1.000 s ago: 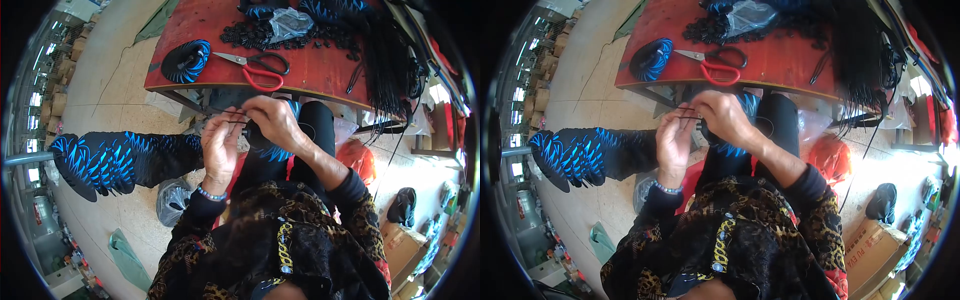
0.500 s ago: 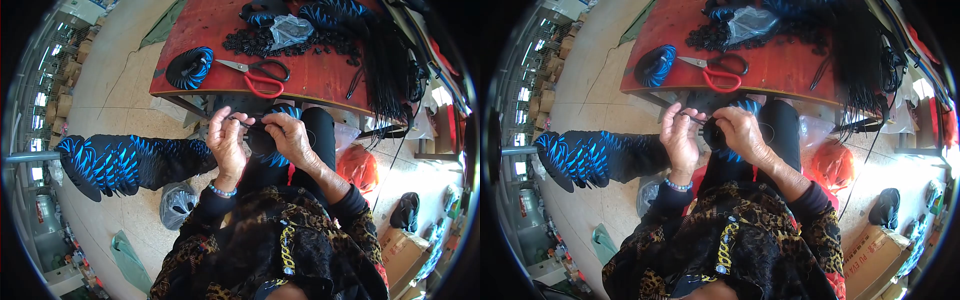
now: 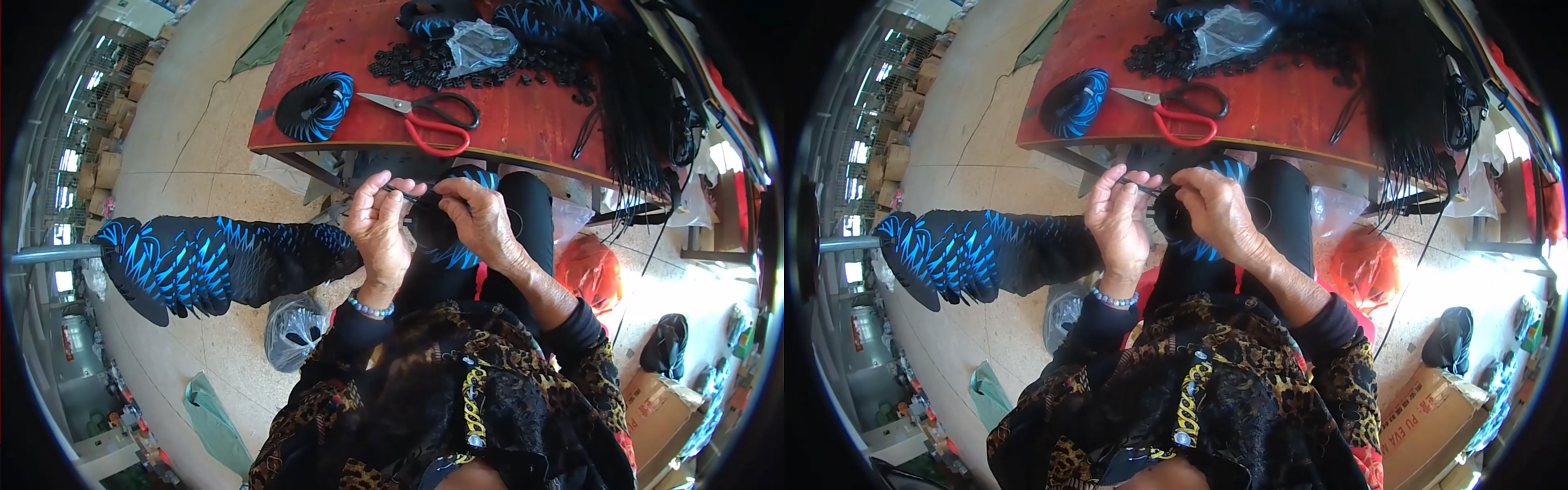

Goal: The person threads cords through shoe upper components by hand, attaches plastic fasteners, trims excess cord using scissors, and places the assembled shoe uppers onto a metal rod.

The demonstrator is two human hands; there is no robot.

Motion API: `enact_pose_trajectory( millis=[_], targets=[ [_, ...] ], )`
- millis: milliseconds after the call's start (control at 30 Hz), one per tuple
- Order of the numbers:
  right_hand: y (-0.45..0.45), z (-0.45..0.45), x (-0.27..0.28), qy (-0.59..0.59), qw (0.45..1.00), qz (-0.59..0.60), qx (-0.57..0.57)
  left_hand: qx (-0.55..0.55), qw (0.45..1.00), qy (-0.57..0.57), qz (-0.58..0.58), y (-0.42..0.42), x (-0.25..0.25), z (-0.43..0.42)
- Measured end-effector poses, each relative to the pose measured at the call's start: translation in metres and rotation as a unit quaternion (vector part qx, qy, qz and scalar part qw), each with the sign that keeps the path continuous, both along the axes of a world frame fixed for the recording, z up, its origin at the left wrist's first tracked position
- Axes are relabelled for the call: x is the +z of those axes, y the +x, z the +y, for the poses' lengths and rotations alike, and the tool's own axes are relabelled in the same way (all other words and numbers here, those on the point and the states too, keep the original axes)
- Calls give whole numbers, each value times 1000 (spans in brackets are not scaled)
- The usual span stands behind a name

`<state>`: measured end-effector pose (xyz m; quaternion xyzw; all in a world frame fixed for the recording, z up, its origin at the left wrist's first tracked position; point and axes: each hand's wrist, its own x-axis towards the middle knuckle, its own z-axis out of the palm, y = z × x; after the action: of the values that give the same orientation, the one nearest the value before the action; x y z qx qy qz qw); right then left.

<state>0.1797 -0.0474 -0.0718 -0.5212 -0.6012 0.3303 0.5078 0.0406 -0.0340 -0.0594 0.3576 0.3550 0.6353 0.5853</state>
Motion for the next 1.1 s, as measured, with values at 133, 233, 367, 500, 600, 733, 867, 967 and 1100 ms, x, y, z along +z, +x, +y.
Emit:
enact_pose_trajectory(
  millis=[133,233,367,500,600,733,867,967,1100],
  targets=[
    [1,1,-1,1,1000,-8,6,-4,1000,0,15,-1,-2,2],
    [4,3,0,-3,1000,-1,-2,-5,1000,7,21,-2,-4,3],
    [24,6,4,-23,998,24,-45,31,999,1,-17,-33,2,30],
    [60,10,4,-86,989,51,-108,78,994,26,-74,-96,0,62],
    [54,12,8,-73,993,8,-89,78,993,11,-89,-95,-6,58],
    [29,29,14,-4,998,-61,18,70,992,11,-104,-87,3,53],
    [-20,55,28,84,990,-58,97,17,995,45,-91,-65,39,52],
    [-44,66,55,74,983,-62,153,43,995,36,-82,-59,46,47],
    [-62,67,79,33,981,-60,182,83,995,24,-43,-50,49,38]
  ],
)
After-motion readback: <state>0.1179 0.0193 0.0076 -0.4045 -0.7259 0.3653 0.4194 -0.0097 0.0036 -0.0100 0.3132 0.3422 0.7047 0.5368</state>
